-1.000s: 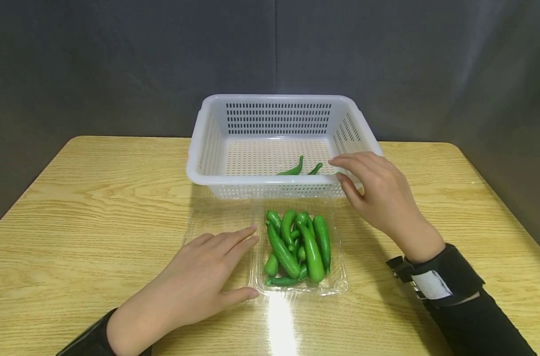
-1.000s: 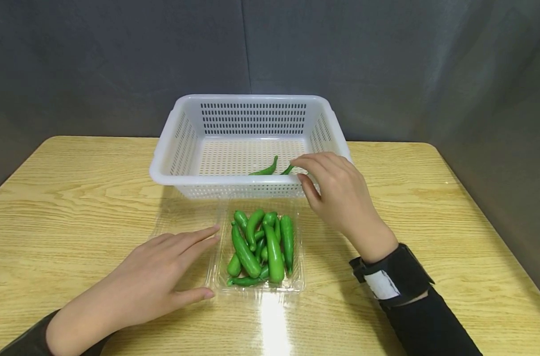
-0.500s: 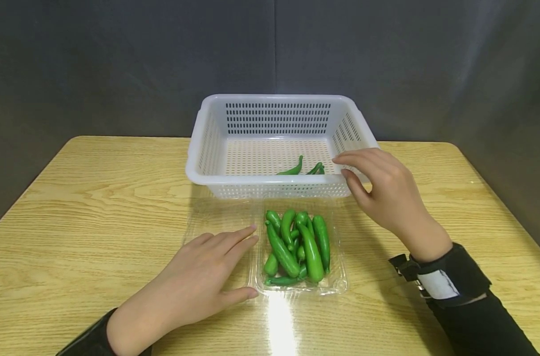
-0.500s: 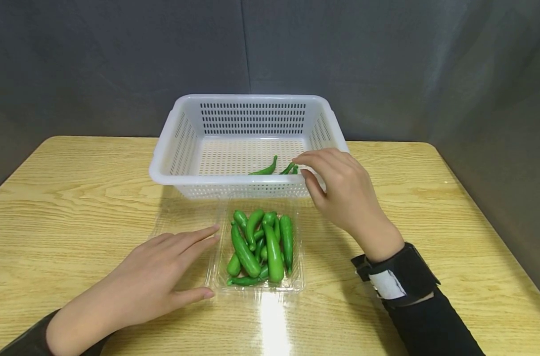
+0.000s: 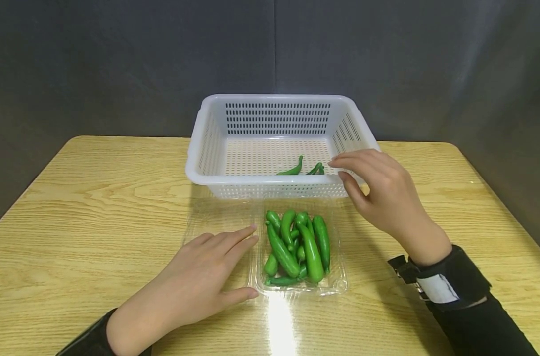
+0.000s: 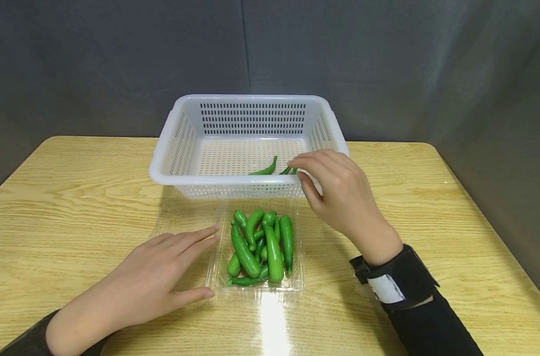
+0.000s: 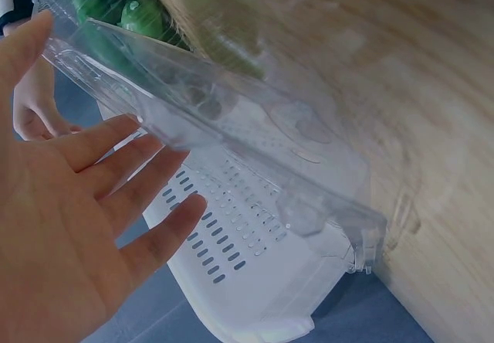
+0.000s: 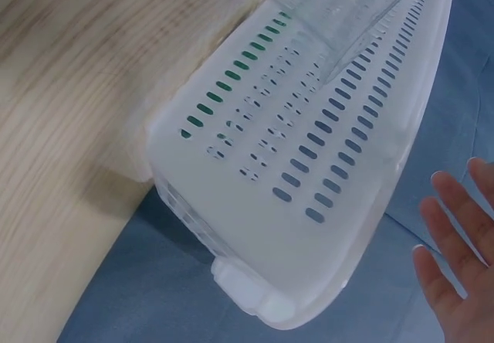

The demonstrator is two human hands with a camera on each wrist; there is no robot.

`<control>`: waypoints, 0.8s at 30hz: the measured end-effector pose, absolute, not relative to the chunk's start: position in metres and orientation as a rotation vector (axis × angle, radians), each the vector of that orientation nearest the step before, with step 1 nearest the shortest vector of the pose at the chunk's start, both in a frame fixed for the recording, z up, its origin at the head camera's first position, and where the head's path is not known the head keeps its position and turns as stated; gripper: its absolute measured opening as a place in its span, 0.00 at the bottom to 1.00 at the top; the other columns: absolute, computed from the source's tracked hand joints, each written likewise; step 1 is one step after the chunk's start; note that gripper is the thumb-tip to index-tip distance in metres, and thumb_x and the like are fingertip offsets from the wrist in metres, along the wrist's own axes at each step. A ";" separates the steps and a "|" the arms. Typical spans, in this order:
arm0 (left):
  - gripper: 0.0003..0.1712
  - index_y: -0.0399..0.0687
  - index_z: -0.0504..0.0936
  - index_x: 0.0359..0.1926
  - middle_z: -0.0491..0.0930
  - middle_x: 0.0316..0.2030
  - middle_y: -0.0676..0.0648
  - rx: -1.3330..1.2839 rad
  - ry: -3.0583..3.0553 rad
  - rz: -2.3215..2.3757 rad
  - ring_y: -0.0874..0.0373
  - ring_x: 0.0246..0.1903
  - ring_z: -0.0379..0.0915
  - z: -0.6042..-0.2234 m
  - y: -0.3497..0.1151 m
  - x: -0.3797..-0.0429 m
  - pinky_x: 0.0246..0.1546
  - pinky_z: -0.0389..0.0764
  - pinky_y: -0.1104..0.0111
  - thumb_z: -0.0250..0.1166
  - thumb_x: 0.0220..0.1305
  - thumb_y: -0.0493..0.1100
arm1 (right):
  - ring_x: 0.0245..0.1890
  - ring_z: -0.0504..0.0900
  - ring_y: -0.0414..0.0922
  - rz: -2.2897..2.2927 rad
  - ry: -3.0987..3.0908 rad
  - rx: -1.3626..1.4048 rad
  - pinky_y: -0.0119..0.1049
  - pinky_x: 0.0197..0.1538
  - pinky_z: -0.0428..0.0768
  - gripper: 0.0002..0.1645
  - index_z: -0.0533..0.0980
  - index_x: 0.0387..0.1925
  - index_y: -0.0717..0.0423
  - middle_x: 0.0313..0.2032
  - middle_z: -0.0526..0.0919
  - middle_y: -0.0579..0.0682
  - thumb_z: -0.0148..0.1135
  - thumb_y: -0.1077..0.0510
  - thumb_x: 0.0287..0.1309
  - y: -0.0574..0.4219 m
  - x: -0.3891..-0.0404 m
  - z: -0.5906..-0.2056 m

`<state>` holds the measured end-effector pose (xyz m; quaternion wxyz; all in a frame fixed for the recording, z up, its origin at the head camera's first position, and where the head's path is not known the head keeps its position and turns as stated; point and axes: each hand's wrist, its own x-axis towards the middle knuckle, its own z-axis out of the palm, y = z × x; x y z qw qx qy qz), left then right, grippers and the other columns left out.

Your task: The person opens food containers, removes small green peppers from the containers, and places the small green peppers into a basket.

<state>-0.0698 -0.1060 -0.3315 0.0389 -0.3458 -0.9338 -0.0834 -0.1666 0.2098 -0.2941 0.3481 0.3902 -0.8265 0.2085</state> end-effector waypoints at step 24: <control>0.48 0.42 0.69 0.70 0.65 0.71 0.46 -1.060 -2.863 -0.264 0.50 0.65 0.67 -0.331 -0.105 -0.070 0.62 0.69 0.47 0.63 0.59 0.70 | 0.41 0.85 0.48 0.525 -2.122 1.309 0.45 0.47 0.82 0.16 0.83 0.43 0.59 0.41 0.87 0.50 0.68 0.72 0.50 0.194 -0.152 -0.286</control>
